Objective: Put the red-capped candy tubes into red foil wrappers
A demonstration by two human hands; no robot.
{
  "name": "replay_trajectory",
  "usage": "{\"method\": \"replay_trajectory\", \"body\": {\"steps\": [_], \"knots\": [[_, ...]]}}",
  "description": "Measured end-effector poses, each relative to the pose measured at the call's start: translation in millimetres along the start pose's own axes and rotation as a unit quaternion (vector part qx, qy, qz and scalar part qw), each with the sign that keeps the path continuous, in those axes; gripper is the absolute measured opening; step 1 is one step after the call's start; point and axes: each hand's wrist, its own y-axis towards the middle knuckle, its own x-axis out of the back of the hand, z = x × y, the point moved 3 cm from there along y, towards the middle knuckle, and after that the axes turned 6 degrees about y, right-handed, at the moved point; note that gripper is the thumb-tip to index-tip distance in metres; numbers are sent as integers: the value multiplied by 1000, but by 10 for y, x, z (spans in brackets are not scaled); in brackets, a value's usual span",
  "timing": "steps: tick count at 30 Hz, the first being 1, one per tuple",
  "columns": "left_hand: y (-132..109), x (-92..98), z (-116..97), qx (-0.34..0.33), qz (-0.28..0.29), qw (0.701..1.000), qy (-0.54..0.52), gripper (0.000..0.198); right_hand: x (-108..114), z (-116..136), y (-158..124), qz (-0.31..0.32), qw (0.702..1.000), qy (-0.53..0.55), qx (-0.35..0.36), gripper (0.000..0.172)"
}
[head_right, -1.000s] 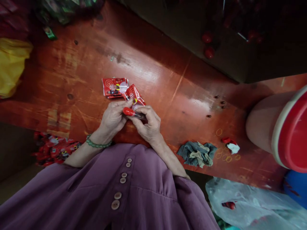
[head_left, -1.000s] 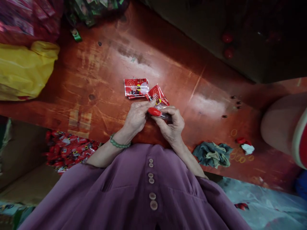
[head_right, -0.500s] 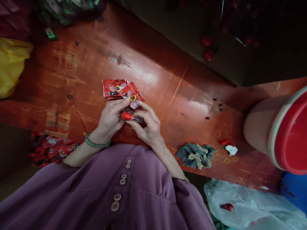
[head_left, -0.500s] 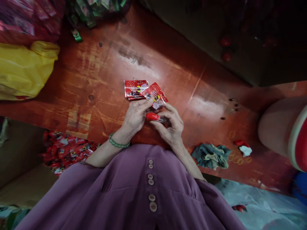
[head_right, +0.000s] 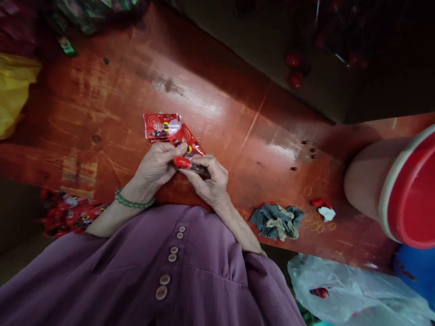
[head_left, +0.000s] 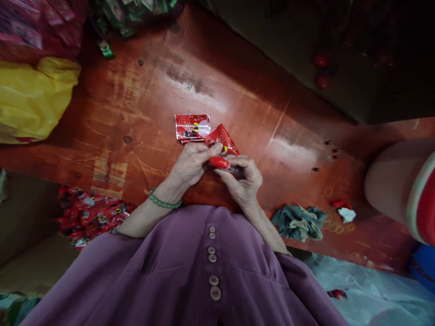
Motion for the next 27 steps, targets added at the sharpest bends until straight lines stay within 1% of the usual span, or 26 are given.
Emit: {"method": "replay_trajectory", "body": {"steps": [2,4,6,8,10,12,13,14,15,18,19,22,27], "knots": [[-4,-19,4,-13,-19,1000,-9,42,8,3,20,-1,999,-8,36,23],[-15,-35,20,-30,-56,998,-21,41,5,-5,35,3,998,-24,52,22],[-29,-44,39,-35,-94,995,-22,41,-8,-12,41,16,998,-40,42,20],[-36,-50,46,-29,-112,993,-18,41,-25,3,27,35,998,-47,29,18],[-30,-47,37,-18,-110,994,-20,39,-50,35,-16,73,996,-38,13,17],[-13,-35,18,-12,-104,994,-29,36,-75,71,-80,134,991,-14,-3,15],[-5,-27,8,-12,-101,994,-33,36,-72,84,-109,155,988,-2,-12,14],[3,-18,1,-15,-98,994,-37,36,-52,90,-130,158,987,6,-25,15],[9,-10,-2,-17,-96,995,-38,37,-13,89,-138,142,989,9,-40,16],[18,19,11,-16,-88,995,-35,37,150,51,-104,58,993,14,-104,27],[20,30,16,-16,-84,996,-36,36,193,37,-79,44,991,27,-125,31],[29,65,26,-16,-66,997,-47,33,255,25,11,49,984,65,-160,37],[29,101,16,-22,-54,997,-56,32,245,110,144,91,987,22,-133,29]]}}
